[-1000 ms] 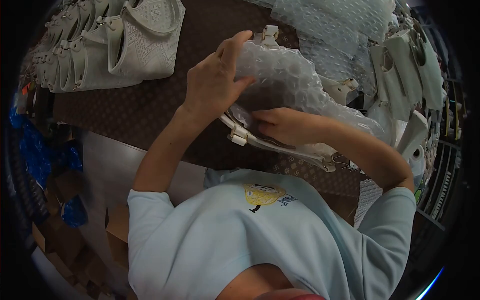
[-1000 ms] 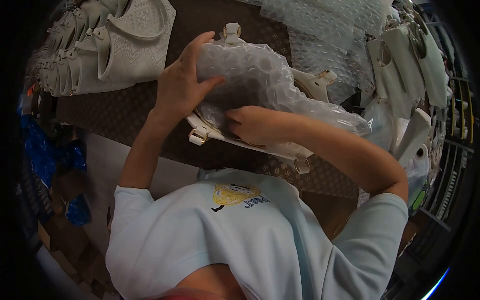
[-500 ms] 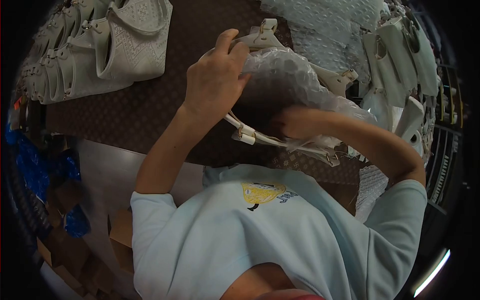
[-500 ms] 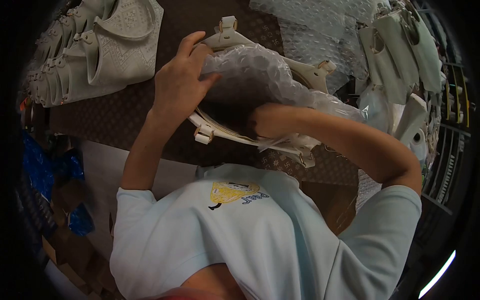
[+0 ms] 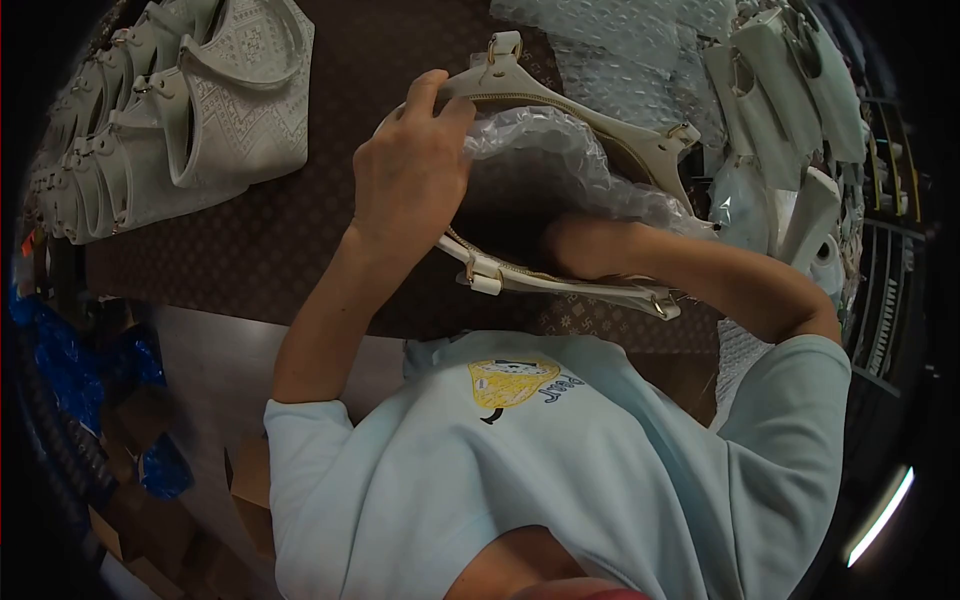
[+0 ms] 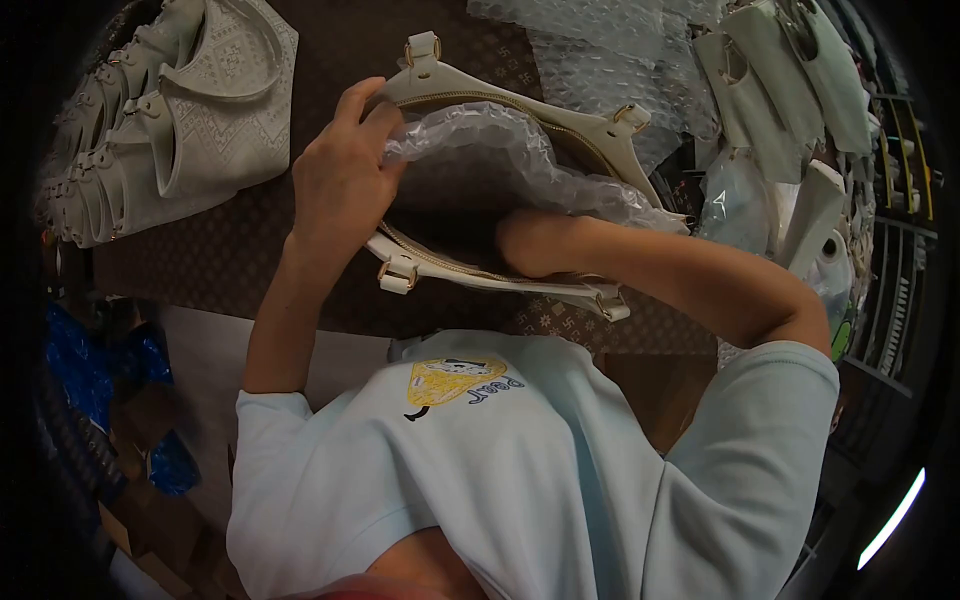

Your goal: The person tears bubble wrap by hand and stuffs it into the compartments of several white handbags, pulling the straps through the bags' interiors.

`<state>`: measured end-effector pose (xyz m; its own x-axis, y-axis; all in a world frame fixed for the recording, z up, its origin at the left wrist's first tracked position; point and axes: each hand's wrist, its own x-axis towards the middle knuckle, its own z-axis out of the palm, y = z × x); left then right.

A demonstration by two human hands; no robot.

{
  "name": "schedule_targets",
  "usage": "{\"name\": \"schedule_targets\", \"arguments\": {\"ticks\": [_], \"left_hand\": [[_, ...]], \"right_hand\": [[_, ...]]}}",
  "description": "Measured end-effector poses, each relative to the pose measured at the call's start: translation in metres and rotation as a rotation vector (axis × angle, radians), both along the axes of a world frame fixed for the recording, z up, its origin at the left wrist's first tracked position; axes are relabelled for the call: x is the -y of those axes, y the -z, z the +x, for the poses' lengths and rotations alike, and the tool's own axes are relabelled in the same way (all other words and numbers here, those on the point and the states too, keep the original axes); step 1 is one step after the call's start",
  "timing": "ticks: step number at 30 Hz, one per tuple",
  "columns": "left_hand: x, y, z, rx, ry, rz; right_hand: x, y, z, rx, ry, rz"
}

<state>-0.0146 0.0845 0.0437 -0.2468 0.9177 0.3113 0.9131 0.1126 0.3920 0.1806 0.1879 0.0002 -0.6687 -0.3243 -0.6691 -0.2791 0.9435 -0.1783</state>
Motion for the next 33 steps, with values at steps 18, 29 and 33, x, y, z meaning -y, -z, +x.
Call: {"name": "schedule_targets", "arguments": {"ticks": [18, 29, 33], "left_hand": [[-0.005, 0.003, 0.022, -0.067, 0.057, 0.040], [-0.001, 0.001, 0.029, -0.014, 0.052, -0.004], [-0.002, 0.006, 0.025, 0.010, 0.062, -0.001]], "right_hand": [[-0.013, 0.124, 0.056, 0.349, 0.727, -0.193], [0.038, 0.053, -0.043, 0.483, 1.415, -1.035], [0.041, 0.040, -0.060, 0.110, 1.338, -1.013]]}}
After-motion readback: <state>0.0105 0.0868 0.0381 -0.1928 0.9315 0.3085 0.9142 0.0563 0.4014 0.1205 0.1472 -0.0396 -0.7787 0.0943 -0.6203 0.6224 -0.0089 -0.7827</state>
